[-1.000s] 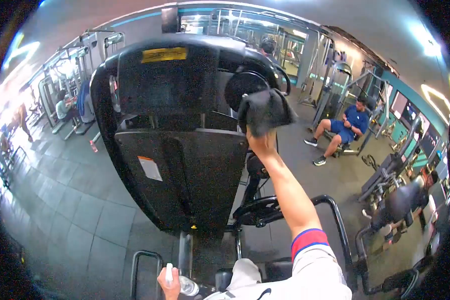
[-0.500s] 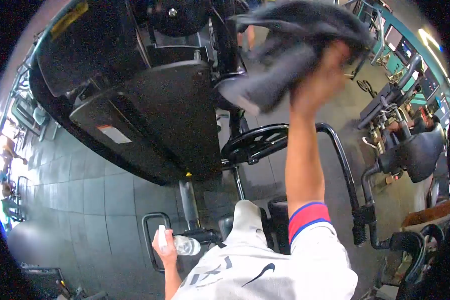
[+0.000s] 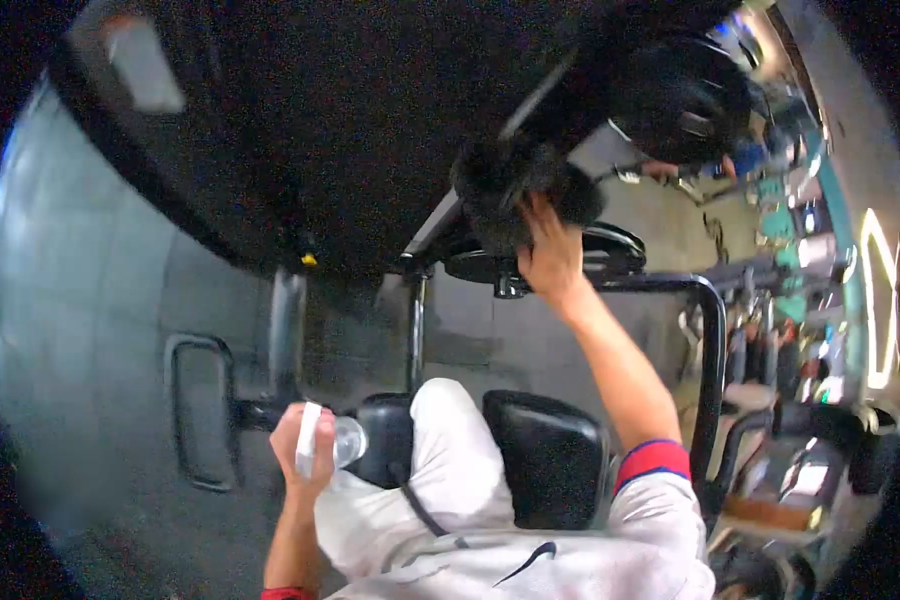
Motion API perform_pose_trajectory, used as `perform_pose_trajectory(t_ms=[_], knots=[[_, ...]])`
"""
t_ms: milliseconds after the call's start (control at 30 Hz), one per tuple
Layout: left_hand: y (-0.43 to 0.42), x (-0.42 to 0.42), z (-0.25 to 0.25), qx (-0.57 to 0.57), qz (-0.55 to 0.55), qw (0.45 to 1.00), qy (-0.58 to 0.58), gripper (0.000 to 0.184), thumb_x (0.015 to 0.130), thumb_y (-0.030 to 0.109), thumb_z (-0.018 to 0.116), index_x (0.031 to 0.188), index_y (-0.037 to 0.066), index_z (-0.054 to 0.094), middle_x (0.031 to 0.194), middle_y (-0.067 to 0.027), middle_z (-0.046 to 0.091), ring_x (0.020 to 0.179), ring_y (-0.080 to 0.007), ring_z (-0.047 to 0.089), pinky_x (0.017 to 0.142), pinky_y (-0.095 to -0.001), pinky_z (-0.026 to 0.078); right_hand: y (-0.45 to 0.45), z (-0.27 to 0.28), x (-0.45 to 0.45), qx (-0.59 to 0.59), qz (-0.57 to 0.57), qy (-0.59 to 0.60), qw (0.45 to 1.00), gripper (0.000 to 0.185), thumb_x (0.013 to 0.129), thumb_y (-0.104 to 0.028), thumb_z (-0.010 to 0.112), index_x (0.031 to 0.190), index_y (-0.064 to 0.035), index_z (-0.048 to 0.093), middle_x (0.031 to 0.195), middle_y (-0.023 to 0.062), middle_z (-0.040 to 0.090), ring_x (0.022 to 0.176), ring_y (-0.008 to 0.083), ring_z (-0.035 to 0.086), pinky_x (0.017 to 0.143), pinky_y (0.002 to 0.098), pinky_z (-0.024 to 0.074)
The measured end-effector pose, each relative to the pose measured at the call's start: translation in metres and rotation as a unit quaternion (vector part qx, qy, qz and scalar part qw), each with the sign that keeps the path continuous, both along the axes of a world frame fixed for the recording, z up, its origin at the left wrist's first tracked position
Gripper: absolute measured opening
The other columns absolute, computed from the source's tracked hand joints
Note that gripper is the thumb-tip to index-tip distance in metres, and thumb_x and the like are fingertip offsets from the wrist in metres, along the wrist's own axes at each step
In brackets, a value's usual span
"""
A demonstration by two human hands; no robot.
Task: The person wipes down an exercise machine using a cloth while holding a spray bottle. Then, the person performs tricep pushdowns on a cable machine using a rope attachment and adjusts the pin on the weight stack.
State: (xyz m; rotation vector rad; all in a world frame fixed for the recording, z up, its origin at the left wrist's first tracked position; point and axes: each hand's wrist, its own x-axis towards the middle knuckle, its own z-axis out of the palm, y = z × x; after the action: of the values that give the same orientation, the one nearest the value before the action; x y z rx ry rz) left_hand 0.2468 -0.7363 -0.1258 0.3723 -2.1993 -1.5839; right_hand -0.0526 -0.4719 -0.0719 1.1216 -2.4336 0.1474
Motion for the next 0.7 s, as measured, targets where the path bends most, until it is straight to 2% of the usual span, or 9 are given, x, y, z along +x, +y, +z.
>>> perform_pose_trajectory(t_ms=[33, 67, 133, 200, 233, 367, 500, 633, 700], knots=[[0.001, -0.003, -0.007, -0.016, 0.000, 1.000, 0.023, 0.017, 0.081, 0.015, 0.059, 0.074, 0.000, 0.059, 0.071, -0.0135, 0.061, 0.065, -0.0272, 0.059, 0.061, -0.0348, 0.047, 0.001, -0.026, 0.004, 0.083, -0.022, -0.023, 0.996, 0.062, 0.058, -0.011, 0.065, 0.119, -0.0057, 0.057, 0.125, 0.0175, 0.049, 0.121, 0.0415, 0.038, 0.102, 0.0563, 0.0270], [0.004, -0.001, -0.028, 0.000, -0.010, 0.999, 0.053, 0.012, 0.078, 0.011, 0.061, 0.074, -0.001, 0.059, 0.072, -0.0134, 0.061, 0.066, -0.0278, 0.059, 0.062, -0.0349, 0.048, -0.005, -0.042, 0.005, 0.092, 0.000, 0.013, 0.996, 0.058, 0.059, -0.013, 0.064, 0.116, -0.0051, 0.058, 0.121, 0.0167, 0.051, 0.119, 0.0395, 0.040, 0.101, 0.0548, 0.0285], [0.012, 0.008, -0.053, 0.015, -0.003, 1.000, 0.004, 0.012, 0.077, 0.011, 0.061, 0.074, 0.000, 0.059, 0.074, -0.0131, 0.061, 0.068, -0.0292, 0.059, 0.062, -0.0352, 0.048, -0.026, -0.084, 0.015, 0.104, 0.040, 0.074, 0.991, 0.051, 0.062, -0.016, 0.063, 0.111, -0.0039, 0.060, 0.114, 0.0152, 0.056, 0.115, 0.0354, 0.045, 0.100, 0.0519, 0.0315], [0.018, 0.020, -0.085, -0.023, -0.031, 0.999, -0.022, 0.012, 0.078, 0.013, 0.060, 0.076, 0.001, 0.058, 0.074, -0.0125, 0.060, 0.069, -0.0304, 0.059, 0.062, -0.0358, 0.047, -0.045, -0.136, 0.010, 0.206, 0.065, 0.018, 0.976, 0.043, 0.067, -0.018, 0.059, 0.107, -0.0030, 0.061, 0.109, 0.0141, 0.057, 0.110, 0.0331, 0.048, 0.099, 0.0491, 0.0327], [0.026, 0.025, -0.102, -0.008, -0.005, 1.000, 0.002, 0.010, 0.078, 0.012, 0.059, 0.079, 0.002, 0.057, 0.073, -0.0124, 0.060, 0.069, -0.0303, 0.059, 0.062, -0.0367, 0.048, -0.048, -0.158, 0.009, 0.257, 0.073, -0.007, 0.964, 0.039, 0.070, -0.019, 0.057, 0.105, -0.0025, 0.061, 0.107, 0.0135, 0.058, 0.107, 0.0319, 0.049, 0.099, 0.0478, 0.0333], [0.052, 0.043, -0.141, 0.022, 0.030, 0.999, 0.024, 0.009, 0.077, 0.009, 0.060, 0.081, 0.002, 0.055, 0.073, -0.0122, 0.060, 0.067, -0.0297, 0.059, 0.062, -0.0373, 0.048, -0.056, -0.164, 0.021, 0.366, 0.104, 0.013, 0.925, 0.034, 0.075, -0.019, 0.051, 0.102, -0.0007, 0.062, 0.106, 0.0133, 0.058, 0.104, 0.0303, 0.050, 0.100, 0.0453, 0.0323], [0.067, 0.047, -0.137, 0.025, 0.010, 0.999, -0.030, 0.007, 0.074, 0.008, 0.060, 0.074, 0.000, 0.059, 0.070, -0.0123, 0.060, 0.066, -0.0283, 0.059, 0.060, -0.0363, 0.048, -0.049, -0.166, 0.029, 0.431, 0.110, -0.003, 0.896, 0.037, 0.075, -0.019, 0.051, 0.105, 0.0025, 0.060, 0.110, 0.0145, 0.057, 0.106, 0.0311, 0.049, 0.101, 0.0431, 0.0315], [0.076, 0.047, -0.130, 0.029, 0.017, 0.999, 0.014, 0.009, 0.071, 0.008, 0.061, 0.069, -0.001, 0.060, 0.067, -0.0119, 0.060, 0.066, -0.0272, 0.060, 0.060, -0.0349, 0.048, -0.046, -0.176, 0.048, 0.417, 0.058, 0.061, 0.905, 0.041, 0.075, -0.019, 0.053, 0.110, 0.0017, 0.058, 0.118, 0.0167, 0.053, 0.110, 0.0336, 0.046, 0.101, 0.0466, 0.0301], [0.072, 0.048, -0.128, 0.017, -0.004, 0.999, 0.049, 0.009, 0.071, 0.008, 0.062, 0.070, -0.001, 0.060, 0.066, -0.0123, 0.059, 0.063, -0.0285, 0.059, 0.058, -0.0346, 0.048, -0.040, -0.171, 0.058, 0.280, 0.025, 0.053, 0.958, 0.042, 0.073, -0.017, 0.056, 0.111, -0.0005, 0.058, 0.121, 0.0176, 0.051, 0.112, 0.0353, 0.044, 0.100, 0.0505, 0.0289]])
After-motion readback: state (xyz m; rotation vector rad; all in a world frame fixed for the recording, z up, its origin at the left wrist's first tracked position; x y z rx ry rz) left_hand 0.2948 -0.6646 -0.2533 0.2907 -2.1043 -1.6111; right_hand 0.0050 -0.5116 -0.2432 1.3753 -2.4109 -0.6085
